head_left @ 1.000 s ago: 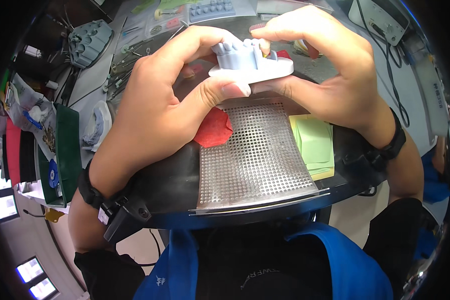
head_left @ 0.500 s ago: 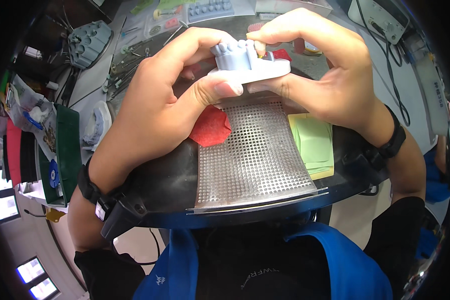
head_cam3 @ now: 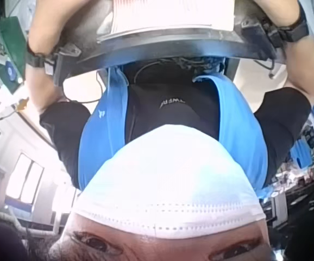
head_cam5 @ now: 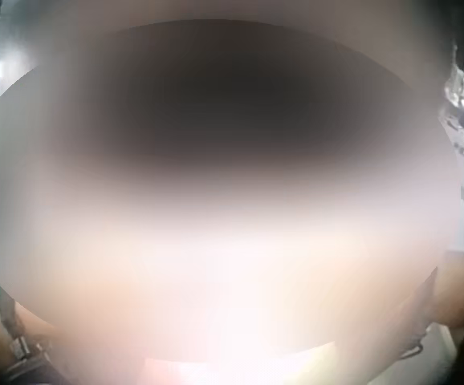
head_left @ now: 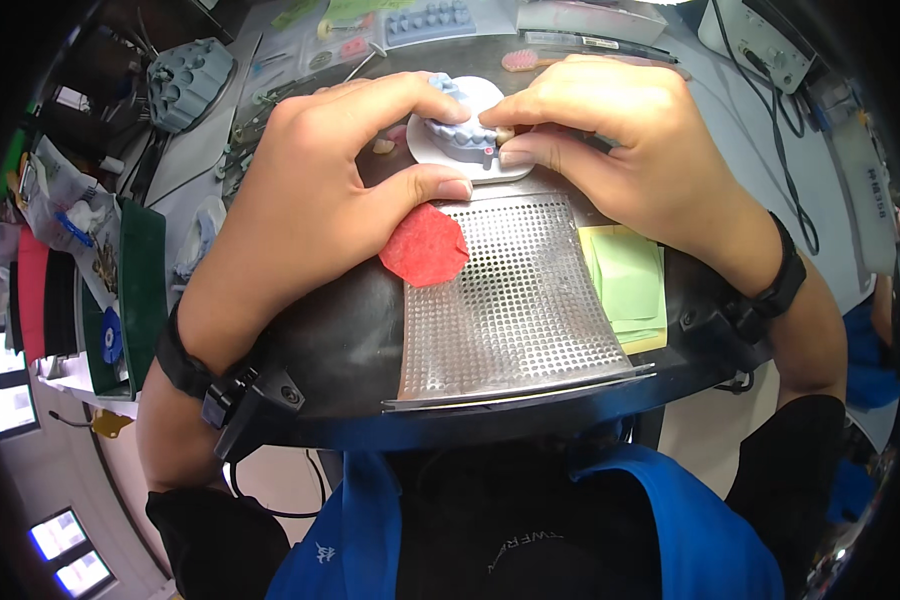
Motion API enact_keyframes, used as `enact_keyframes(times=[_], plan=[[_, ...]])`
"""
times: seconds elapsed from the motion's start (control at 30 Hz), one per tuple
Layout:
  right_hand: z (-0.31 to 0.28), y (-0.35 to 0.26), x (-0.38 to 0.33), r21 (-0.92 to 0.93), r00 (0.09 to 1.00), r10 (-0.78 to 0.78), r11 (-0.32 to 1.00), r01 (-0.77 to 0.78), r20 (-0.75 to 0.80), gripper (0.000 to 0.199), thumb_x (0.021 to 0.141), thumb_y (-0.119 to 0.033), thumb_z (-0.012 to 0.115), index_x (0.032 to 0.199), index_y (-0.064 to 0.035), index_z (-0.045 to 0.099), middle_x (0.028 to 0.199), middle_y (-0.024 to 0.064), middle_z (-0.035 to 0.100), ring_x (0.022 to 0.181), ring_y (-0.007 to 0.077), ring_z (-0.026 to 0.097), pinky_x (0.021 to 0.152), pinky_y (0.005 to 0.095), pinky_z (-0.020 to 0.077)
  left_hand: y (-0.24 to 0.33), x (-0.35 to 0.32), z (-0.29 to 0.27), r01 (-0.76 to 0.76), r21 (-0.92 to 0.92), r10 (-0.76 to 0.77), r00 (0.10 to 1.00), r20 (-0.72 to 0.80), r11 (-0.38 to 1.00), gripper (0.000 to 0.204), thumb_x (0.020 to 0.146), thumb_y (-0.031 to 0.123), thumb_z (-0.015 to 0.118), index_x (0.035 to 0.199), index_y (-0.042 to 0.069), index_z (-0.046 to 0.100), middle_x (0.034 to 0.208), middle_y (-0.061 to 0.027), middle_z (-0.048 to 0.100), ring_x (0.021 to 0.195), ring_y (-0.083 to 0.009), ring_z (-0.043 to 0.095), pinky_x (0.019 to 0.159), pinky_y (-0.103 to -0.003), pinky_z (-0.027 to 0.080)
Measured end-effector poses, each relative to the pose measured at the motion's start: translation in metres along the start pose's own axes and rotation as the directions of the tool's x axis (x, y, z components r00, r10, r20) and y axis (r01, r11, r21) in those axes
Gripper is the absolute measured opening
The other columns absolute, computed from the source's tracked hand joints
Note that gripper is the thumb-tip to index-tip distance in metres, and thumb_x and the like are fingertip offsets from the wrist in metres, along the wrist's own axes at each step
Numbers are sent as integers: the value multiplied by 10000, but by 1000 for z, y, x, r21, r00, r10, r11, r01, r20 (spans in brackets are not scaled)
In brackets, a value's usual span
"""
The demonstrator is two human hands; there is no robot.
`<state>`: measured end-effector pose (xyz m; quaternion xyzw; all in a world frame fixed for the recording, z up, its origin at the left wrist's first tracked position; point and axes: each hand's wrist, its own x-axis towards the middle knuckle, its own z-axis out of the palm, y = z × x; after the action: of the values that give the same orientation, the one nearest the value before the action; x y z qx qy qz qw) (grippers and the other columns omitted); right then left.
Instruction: Polishing a dental crown using a rotary tool and fitting it onto a dental model.
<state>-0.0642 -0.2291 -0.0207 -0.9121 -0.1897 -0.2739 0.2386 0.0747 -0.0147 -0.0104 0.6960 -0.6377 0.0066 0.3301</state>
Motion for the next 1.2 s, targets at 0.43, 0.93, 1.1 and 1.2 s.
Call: enact_keyframes(times=[0.43, 0.93, 1.1, 1.2], plan=[[6, -13, 2, -47, 995, 72, 996, -75, -62, 100, 757, -12, 750, 856, -21, 755, 755, 142, 715, 658, 291, 692, 720, 345, 568, 0, -4, 0, 142, -123, -141, 990, 18, 982, 363, 742, 91, 880, 1060, 10, 725, 1018, -152, 762, 926, -196, 742, 802, -325, 581], [-5, -24, 13, -81, 998, 68, 994, -69, -6, 120, 754, -2, 768, 869, 7, 735, 762, 136, 715, 673, 284, 688, 691, 359, 546, -3, 1, 1, -15, -55, 11, 998, -60, 998, 363, 732, 167, 883, 1022, 27, 715, 886, -148, 733, 785, -257, 715, 697, -335, 553], [7, -12, 9, -21, 995, 99, 995, -99, 12, 149, 766, 40, 769, 912, 27, 741, 829, 126, 735, 733, 219, 719, 720, 307, 570, -3, -6, -2, 90, -20, -90, 996, 0, 996, 348, 748, 43, 860, 1052, -18, 701, 982, -147, 760, 915, -195, 737, 795, -315, 569], [3, -13, 7, 44, 987, 157, 986, -158, 26, 128, 786, 46, 756, 913, 32, 747, 854, 120, 752, 756, 182, 730, 712, 280, 576, 2, -2, -3, 120, -14, -120, 992, 32, 993, 358, 746, 28, 857, 1061, -23, 694, 1018, -151, 761, 906, -193, 737, 812, -300, 556]])
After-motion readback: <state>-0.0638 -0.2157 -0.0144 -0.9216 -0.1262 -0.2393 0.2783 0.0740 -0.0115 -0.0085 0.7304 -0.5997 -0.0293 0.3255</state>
